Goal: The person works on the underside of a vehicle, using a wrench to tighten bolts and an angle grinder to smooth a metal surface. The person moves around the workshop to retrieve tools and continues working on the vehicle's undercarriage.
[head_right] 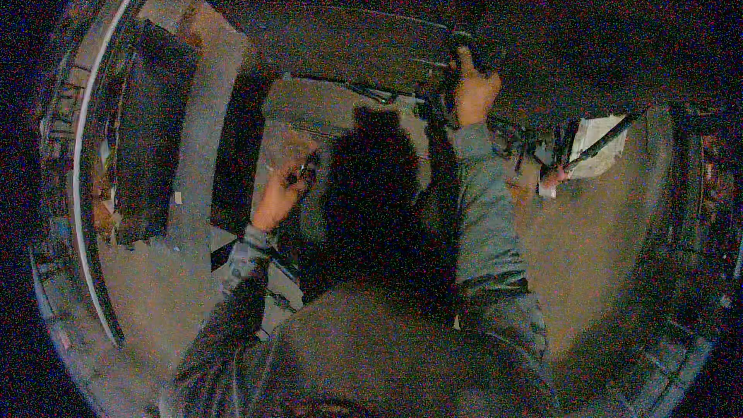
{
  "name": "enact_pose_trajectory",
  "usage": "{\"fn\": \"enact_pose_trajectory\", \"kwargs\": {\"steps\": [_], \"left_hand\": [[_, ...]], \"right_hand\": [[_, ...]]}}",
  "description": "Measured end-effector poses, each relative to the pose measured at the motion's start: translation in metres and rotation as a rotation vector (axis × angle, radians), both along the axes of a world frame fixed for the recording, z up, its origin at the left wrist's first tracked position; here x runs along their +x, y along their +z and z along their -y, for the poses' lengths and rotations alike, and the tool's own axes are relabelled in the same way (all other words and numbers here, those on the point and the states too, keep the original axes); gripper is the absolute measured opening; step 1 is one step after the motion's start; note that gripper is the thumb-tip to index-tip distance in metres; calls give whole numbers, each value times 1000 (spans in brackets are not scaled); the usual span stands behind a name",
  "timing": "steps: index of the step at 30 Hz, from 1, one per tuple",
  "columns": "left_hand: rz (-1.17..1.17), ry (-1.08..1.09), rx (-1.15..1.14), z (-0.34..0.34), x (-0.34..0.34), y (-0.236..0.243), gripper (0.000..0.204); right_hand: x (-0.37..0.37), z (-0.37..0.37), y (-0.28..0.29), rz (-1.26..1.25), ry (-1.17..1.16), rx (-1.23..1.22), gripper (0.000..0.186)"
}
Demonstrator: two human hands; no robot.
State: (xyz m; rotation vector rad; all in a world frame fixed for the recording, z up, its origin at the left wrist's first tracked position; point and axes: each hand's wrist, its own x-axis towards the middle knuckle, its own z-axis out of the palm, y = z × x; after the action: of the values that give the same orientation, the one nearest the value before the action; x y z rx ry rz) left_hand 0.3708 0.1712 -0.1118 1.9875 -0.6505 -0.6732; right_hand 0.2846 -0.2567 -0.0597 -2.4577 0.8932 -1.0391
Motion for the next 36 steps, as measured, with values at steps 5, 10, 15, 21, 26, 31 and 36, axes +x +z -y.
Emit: {"fn": "enact_pose_trajectory", "kwargs": {"steps": [5,10,15,21,26,31,36], "left_hand": [[-293,191,-219,-19,-33,10,30],[-497,152,-248,-11,-45,61,32],[-515,54,-439,-18,-55,76,29],[-669,41,-485,1,-65,87,27],[-250,-219,-389,30,-79,114,24],[136,-430,-465,64,-84,128,22],[-232,-455,-661,88,-105,142,23]], "right_hand": [[36,13,-33,444,8,352,19],[19,44,-31,307,1,451,21],[-18,-46,55,129,248,1074,20],[-90,-113,84,214,229,1119,16],[-124,-166,49,49,423,869,20],[-128,-216,117,80,475,1116,23],[-155,-174,76,-325,500,16,30]]}}
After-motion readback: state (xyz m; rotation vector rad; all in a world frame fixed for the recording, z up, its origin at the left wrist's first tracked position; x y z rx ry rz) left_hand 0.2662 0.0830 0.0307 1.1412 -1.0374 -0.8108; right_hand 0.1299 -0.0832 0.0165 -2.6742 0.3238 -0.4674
